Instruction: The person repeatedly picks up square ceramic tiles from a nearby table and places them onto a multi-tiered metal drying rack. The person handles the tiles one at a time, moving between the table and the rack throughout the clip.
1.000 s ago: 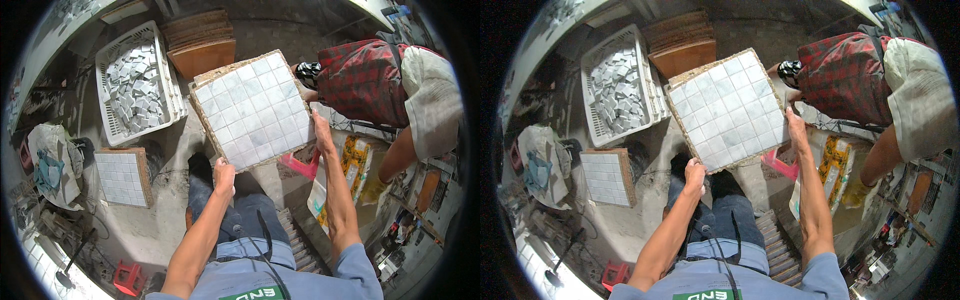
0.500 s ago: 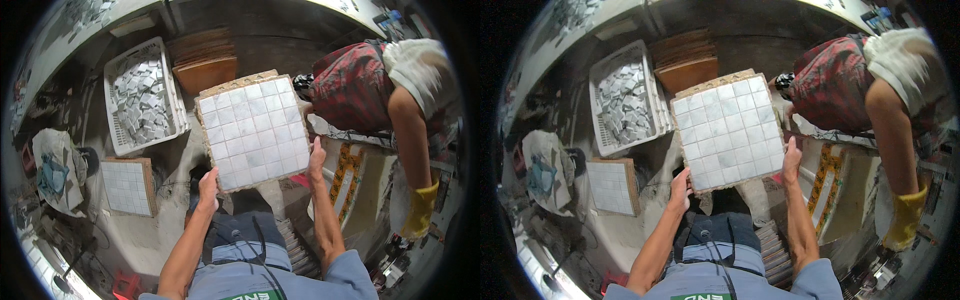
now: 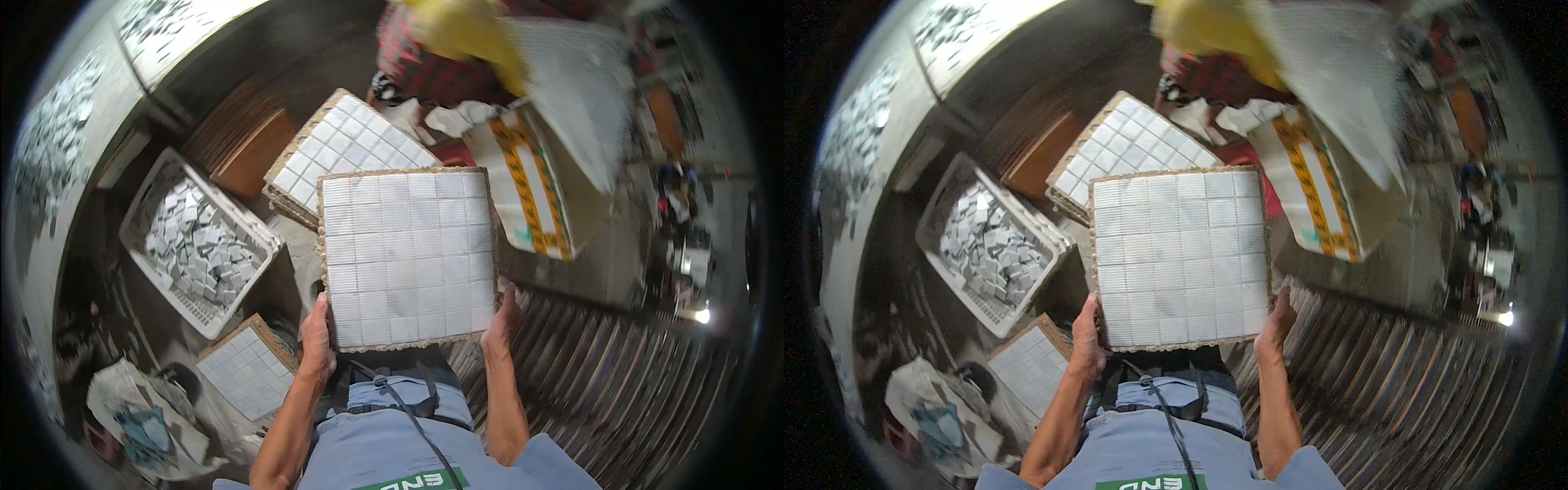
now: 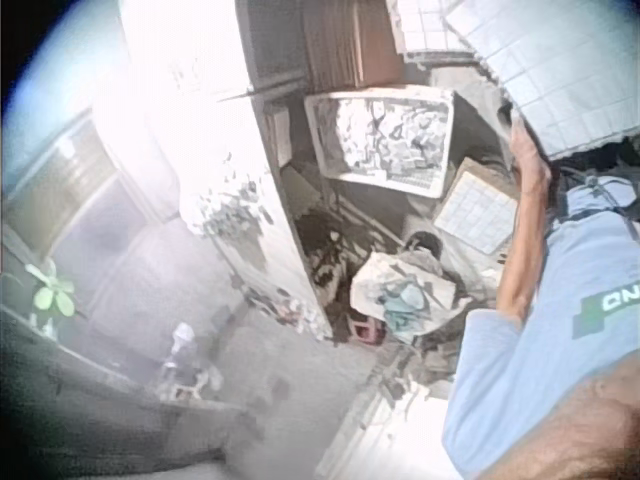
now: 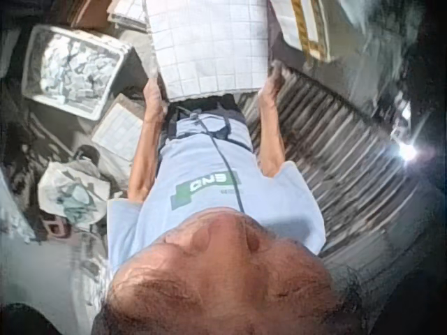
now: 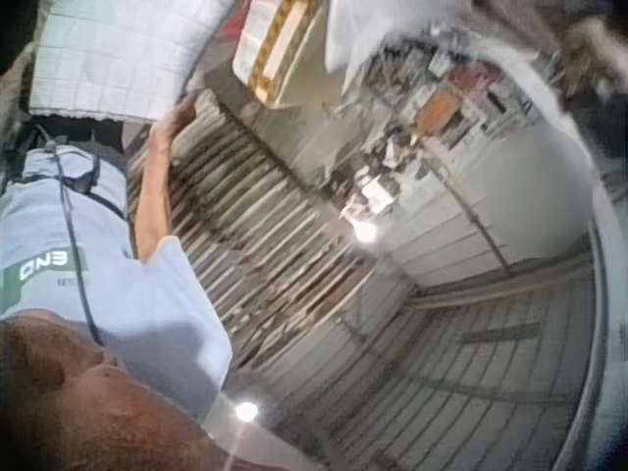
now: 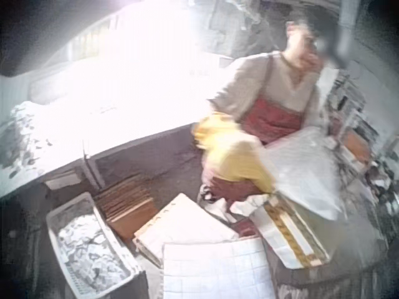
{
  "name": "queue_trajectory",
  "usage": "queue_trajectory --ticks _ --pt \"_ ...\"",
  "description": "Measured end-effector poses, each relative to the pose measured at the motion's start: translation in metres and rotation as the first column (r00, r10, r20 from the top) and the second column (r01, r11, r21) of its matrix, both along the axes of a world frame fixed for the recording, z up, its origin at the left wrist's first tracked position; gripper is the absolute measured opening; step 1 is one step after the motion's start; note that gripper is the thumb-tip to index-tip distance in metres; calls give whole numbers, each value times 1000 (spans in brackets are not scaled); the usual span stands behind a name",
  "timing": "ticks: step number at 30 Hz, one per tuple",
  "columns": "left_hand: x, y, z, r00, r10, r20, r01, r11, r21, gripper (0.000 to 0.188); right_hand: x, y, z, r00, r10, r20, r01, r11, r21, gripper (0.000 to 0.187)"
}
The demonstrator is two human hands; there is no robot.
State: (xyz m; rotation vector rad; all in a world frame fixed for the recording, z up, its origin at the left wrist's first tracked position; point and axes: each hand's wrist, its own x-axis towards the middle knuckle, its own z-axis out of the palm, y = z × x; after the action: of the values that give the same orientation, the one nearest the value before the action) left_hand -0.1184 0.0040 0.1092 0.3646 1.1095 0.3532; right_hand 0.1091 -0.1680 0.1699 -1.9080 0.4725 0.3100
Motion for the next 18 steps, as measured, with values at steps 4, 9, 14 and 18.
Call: queue_trajectory --ticks 4,9,14,18 --pt "0 -20 28 985 -174 16 175 984 -29 39 -54 -77 28 975 -198 -99 187 975 -117 79" --pt "14 -58 46 929 -368 50 369 929 -23 38 -122 -153 48 866 -480 140 482 876 22 78" --pt "42 -109 53 832 -521 191 538 841 -48 34 -180 -220 66 621 -764 176 764 640 79 74" --pt "55 -151 57 754 -626 200 641 768 -15 31 -212 -253 85 489 -840 235 836 528 148 77"
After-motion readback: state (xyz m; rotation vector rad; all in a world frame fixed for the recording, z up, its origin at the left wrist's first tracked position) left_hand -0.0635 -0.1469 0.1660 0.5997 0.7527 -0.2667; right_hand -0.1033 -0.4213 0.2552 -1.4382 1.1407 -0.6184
